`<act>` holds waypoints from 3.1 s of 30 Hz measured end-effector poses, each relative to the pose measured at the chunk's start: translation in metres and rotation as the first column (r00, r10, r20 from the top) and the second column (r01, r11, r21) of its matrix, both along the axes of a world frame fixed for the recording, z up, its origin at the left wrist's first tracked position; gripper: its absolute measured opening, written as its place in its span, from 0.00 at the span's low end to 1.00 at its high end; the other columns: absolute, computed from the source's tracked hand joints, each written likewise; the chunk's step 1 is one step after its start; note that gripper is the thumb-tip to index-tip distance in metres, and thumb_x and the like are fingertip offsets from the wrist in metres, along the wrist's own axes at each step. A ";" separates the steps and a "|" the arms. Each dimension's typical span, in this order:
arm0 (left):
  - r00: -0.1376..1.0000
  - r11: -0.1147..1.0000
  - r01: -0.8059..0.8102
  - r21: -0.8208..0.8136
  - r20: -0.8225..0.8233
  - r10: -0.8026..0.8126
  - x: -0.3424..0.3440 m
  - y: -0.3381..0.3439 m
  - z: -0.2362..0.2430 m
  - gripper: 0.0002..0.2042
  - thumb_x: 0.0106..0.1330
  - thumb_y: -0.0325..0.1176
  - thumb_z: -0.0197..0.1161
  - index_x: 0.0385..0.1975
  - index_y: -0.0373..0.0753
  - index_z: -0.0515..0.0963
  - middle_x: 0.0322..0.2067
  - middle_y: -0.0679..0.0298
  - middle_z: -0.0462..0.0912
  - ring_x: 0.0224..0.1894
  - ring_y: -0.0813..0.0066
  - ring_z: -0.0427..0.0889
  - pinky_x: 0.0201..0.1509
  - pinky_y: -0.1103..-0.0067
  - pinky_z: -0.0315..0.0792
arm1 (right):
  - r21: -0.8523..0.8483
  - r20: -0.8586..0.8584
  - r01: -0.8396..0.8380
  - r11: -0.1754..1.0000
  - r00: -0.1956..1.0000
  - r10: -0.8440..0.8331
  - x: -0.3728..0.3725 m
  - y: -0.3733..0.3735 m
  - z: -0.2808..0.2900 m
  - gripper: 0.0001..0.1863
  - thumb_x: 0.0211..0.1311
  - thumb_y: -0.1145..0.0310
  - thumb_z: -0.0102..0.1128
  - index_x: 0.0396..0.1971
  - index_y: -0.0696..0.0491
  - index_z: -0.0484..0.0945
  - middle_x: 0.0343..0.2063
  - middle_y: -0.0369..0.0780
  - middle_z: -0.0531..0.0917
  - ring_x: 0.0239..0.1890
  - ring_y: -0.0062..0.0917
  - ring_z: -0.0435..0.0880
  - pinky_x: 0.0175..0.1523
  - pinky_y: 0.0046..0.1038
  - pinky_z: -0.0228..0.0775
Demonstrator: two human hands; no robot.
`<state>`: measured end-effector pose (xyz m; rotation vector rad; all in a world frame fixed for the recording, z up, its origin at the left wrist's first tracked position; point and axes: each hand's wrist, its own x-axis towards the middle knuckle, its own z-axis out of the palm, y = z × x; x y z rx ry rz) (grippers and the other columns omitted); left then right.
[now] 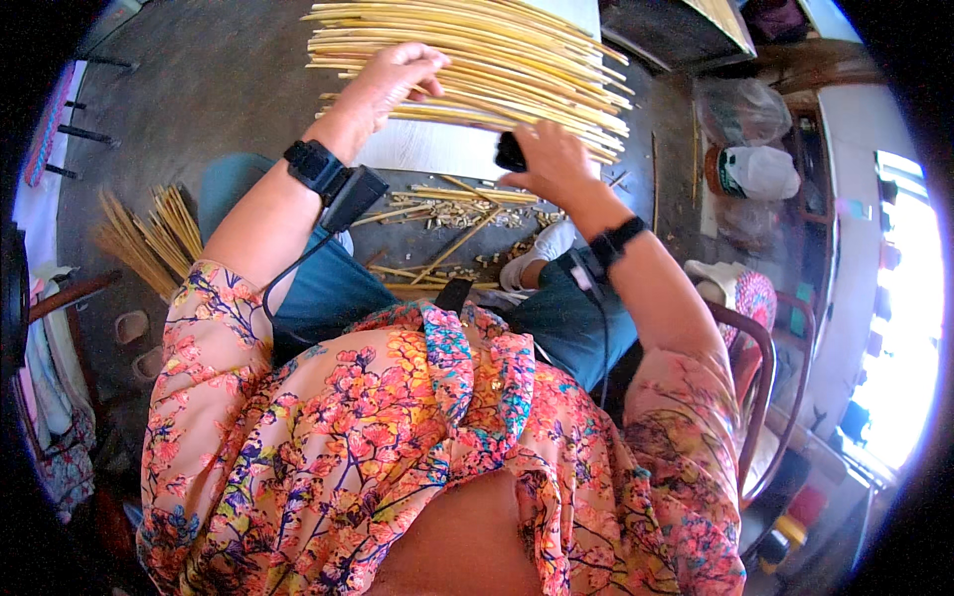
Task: Cutting and sorting bamboo strips to create handcrafted mats or screens.
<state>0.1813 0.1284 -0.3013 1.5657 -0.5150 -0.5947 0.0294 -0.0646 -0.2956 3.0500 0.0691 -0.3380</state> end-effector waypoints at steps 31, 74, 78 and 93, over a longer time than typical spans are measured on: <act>0.523 0.734 0.012 0.679 0.622 -0.583 -0.060 0.000 -0.029 0.11 0.46 0.35 0.66 0.29 0.42 0.77 0.29 0.55 0.80 0.34 0.54 0.79 0.36 0.66 0.72 | 0.430 0.215 -0.075 0.900 0.976 -0.022 0.005 0.042 -0.034 0.20 0.39 0.67 0.69 0.35 0.52 0.73 0.35 0.43 0.72 0.42 0.40 0.74 0.43 0.37 0.69; 0.305 0.996 -0.069 0.060 0.952 -0.036 -0.060 -0.009 0.006 0.05 0.52 0.29 0.63 0.19 0.41 0.74 0.14 0.62 0.71 0.17 0.66 0.73 0.20 0.75 0.65 | 0.761 -0.472 0.347 -0.547 0.876 -0.100 0.001 0.033 0.002 0.21 0.66 0.55 0.45 0.41 0.60 0.72 0.32 0.42 0.80 0.31 0.27 0.82 0.33 0.23 0.77; 0.292 0.999 0.032 0.027 0.956 -0.035 -0.053 -0.008 0.010 0.04 0.54 0.32 0.64 0.26 0.40 0.78 0.17 0.61 0.74 0.18 0.69 0.75 0.20 0.78 0.68 | 0.729 -0.437 0.312 -0.609 0.897 -0.065 0.004 0.027 -0.006 0.17 0.66 0.58 0.46 0.40 0.57 0.73 0.30 0.40 0.81 0.28 0.22 0.81 0.31 0.18 0.75; 0.836 0.790 -0.359 -0.497 0.205 0.509 -0.060 0.009 0.095 0.28 0.71 0.50 0.32 0.44 0.27 0.67 0.18 0.62 0.74 0.25 0.77 0.73 0.36 0.83 0.66 | 0.822 -0.106 0.175 -0.542 0.982 0.156 -0.045 0.100 0.038 0.26 0.53 0.75 0.62 0.54 0.59 0.67 0.47 0.38 0.76 0.50 0.19 0.72 0.56 0.24 0.65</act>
